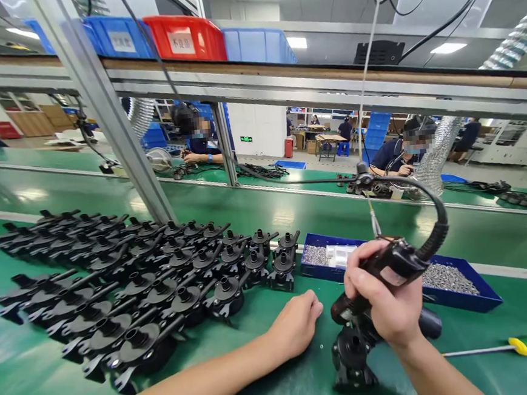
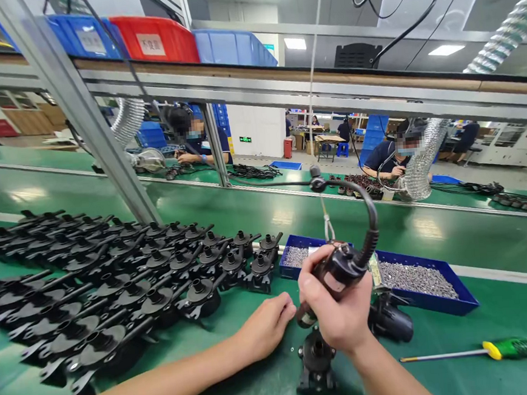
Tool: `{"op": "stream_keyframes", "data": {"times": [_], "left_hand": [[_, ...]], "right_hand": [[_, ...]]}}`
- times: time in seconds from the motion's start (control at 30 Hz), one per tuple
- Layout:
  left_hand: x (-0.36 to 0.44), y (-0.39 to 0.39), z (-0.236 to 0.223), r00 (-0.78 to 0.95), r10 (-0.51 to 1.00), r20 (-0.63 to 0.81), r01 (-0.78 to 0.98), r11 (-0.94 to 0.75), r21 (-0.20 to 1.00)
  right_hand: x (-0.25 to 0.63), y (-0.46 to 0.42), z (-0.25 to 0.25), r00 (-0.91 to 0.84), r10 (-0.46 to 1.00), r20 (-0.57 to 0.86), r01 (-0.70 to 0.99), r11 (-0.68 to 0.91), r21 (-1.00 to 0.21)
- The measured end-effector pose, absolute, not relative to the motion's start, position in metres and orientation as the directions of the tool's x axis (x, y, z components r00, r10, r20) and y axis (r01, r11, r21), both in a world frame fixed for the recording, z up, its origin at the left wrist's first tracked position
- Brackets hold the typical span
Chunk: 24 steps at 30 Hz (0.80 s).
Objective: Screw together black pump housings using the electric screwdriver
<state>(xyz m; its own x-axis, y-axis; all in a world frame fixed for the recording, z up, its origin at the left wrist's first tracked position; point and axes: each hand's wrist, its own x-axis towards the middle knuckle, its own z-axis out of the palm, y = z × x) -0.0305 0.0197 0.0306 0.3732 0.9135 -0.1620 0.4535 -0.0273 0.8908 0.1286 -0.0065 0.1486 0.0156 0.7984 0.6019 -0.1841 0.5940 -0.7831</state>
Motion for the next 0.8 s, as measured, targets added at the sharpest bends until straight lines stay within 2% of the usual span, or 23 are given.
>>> {"op": "stream_keyframes", "data": {"times": [0.17, 0.27, 0.37, 0.43, 0.5, 0.6, 0.7, 0.8], "left_hand": [[-0.016, 0.016, 0.027, 0.418, 0.813, -0.404, 0.4, 0.235, 0.886], [0.001, 0.019, 0.032, 0.446, 0.792, -0.418, 0.305, 0.304, 0.902], [0.01, 0.005, 0.035, 0.438, 0.791, -0.427, 0.206, 0.374, 0.904], [0.008, -0.012, 0.034, 0.44, 0.772, -0.458, 0.161, 0.434, 0.886], [0.003, -0.029, 0.033, 0.462, 0.732, -0.501, 0.126, 0.505, 0.854], [-0.009, -0.04, 0.033, 0.451, 0.696, -0.558, 0.136, 0.565, 0.814], [-0.018, -0.035, 0.037, 0.411, 0.697, -0.588, 0.214, 0.553, 0.805], [-0.02, -0.027, 0.04, 0.429, 0.676, -0.599, 0.242, 0.553, 0.797]], "right_hand": [[0.138, -0.01, 0.165, 0.019, 0.806, 0.592, -0.099, 0.59, -0.801], [0.15, -0.012, 0.172, 0.041, 0.817, 0.575, 0.086, 0.57, -0.817], [0.159, -0.009, 0.174, 0.006, 0.877, 0.48, 0.341, 0.45, -0.825], [0.156, -0.004, 0.171, -0.035, 0.91, 0.413, 0.374, 0.396, -0.839], [0.147, 0.001, 0.163, -0.109, 0.917, 0.385, 0.277, 0.4, -0.874], [0.134, 0.004, 0.153, -0.208, 0.885, 0.417, 0.048, 0.435, -0.899], [0.134, -0.001, 0.151, -0.193, 0.859, 0.475, -0.16, 0.45, -0.879], [0.144, -0.008, 0.157, -0.204, 0.861, 0.467, -0.309, 0.396, -0.865]]}}
